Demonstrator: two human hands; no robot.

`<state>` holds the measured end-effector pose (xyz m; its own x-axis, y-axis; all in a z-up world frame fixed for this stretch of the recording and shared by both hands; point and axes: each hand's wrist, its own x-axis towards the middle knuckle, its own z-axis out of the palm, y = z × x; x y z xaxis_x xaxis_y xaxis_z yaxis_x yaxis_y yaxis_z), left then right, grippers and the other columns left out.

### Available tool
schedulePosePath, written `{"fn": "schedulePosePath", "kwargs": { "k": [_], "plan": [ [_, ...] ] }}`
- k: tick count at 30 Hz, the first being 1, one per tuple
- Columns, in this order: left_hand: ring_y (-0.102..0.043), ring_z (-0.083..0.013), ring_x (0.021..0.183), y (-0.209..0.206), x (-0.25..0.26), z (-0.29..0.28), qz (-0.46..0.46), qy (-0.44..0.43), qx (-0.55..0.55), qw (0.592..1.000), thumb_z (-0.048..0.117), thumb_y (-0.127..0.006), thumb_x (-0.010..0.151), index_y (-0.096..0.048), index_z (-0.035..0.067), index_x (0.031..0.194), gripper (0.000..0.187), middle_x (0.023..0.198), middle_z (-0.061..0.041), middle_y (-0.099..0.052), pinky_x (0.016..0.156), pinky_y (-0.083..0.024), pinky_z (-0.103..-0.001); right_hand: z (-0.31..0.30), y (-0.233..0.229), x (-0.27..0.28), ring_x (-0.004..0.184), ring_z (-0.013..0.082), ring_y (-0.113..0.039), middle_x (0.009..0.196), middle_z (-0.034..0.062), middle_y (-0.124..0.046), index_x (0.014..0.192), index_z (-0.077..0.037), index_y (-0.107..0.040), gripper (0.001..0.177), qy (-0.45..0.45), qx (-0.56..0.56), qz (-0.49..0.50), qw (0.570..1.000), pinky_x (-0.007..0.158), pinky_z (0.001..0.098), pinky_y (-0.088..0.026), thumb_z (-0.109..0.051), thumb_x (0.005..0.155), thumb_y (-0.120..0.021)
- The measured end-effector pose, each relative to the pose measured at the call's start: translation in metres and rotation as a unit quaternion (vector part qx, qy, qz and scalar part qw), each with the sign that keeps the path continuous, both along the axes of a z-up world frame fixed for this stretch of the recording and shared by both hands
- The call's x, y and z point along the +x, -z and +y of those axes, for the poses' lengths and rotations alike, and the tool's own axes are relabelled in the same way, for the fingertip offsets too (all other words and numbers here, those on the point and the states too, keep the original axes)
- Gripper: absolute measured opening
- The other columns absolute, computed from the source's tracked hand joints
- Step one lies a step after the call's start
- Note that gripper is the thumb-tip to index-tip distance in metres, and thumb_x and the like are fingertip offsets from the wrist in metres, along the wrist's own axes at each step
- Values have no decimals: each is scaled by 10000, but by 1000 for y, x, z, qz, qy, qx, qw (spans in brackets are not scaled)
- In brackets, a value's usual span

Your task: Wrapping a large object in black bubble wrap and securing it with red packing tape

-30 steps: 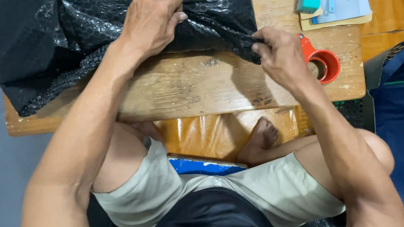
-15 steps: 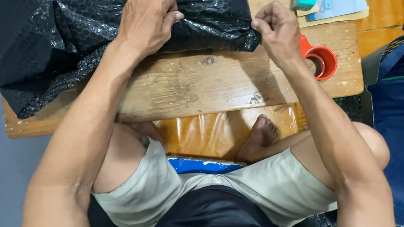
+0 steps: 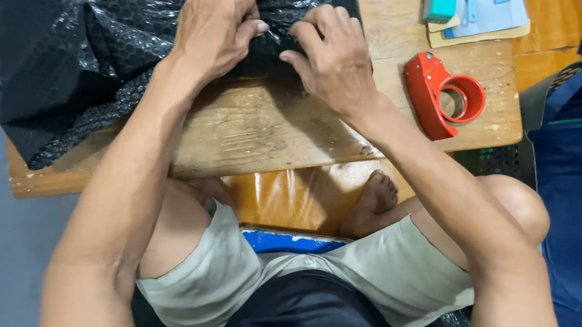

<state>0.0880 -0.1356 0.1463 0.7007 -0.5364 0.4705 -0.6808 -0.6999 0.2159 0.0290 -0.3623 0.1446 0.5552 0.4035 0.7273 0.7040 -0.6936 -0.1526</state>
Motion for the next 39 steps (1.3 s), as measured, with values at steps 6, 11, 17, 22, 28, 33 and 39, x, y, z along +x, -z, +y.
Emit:
{"fn": "schedulePosePath", "kwargs": {
  "k": [6, 11, 17, 22, 28, 33, 39],
  "plan": [
    [-603, -285, 662, -2, 1, 1, 33, -4, -19, 999, 172, -820, 897, -716, 75, 863, 146, 710, -54, -667, 617, -513, -424, 18, 16, 26, 789, 222, -498, 895, 53, -499, 848, -81, -651, 149, 62, 31, 19, 997, 739, 344, -409, -107, 900, -789],
    [-617, -297, 648, 6, 5, 4, 3, 0, -8, 1000, 209, -845, 892, -718, 88, 855, 180, 705, -67, -674, 599, -513, -430, 14, 25, 39, 681, 234, -554, 801, 69, -541, 804, -45, -678, 198, 46, 81, 90, 992, 637, 368, -467, -113, 857, -856],
    [-634, -359, 611, 4, 3, 2, -18, -14, 12, 1000, 214, -833, 868, -733, 100, 835, 155, 728, -117, -693, 569, -518, -471, -6, 0, 16, 657, 219, -547, 799, 99, -583, 836, 10, -676, 179, -16, 116, 149, 982, 612, 348, -469, -53, 871, -839],
    [-631, -305, 596, 9, 3, 9, -10, 15, -9, 1000, 156, -855, 932, -780, 69, 907, 118, 741, -94, -689, 602, -519, -451, -48, -21, -73, 760, 217, -511, 866, 106, -571, 943, 55, -688, 39, 37, 170, 223, 959, 691, 324, -422, 36, 974, -676],
    [-613, -308, 633, 11, -1, 17, -22, 23, 6, 999, 172, -882, 1015, -762, 39, 986, 181, 831, -84, -705, 660, -516, -440, -87, 88, -181, 718, 117, -552, 816, 69, -611, 969, -3, -603, 114, 228, 520, 319, 758, 688, 222, -488, -89, 1042, -591],
    [-584, -274, 608, 7, 0, 19, 14, 15, 24, 999, 156, -893, 1073, -745, 33, 980, 214, 825, -70, -682, 644, -509, -412, -118, 192, -212, 1010, 180, -564, 1123, 62, -610, 1245, -93, -578, 373, 292, 780, 288, 473, 809, 341, -477, -256, 928, -687],
    [-572, -259, 602, 7, 3, 23, -7, 28, 36, 999, 166, -939, 1062, -824, 60, 1001, 168, 764, -69, -651, 657, -507, -391, -116, 215, -191, 1264, 336, -493, 1134, 166, -584, 951, -6, -657, 165, 89, 942, 284, 157, 1164, 559, -404, -119, 858, -733]
  ]
}}
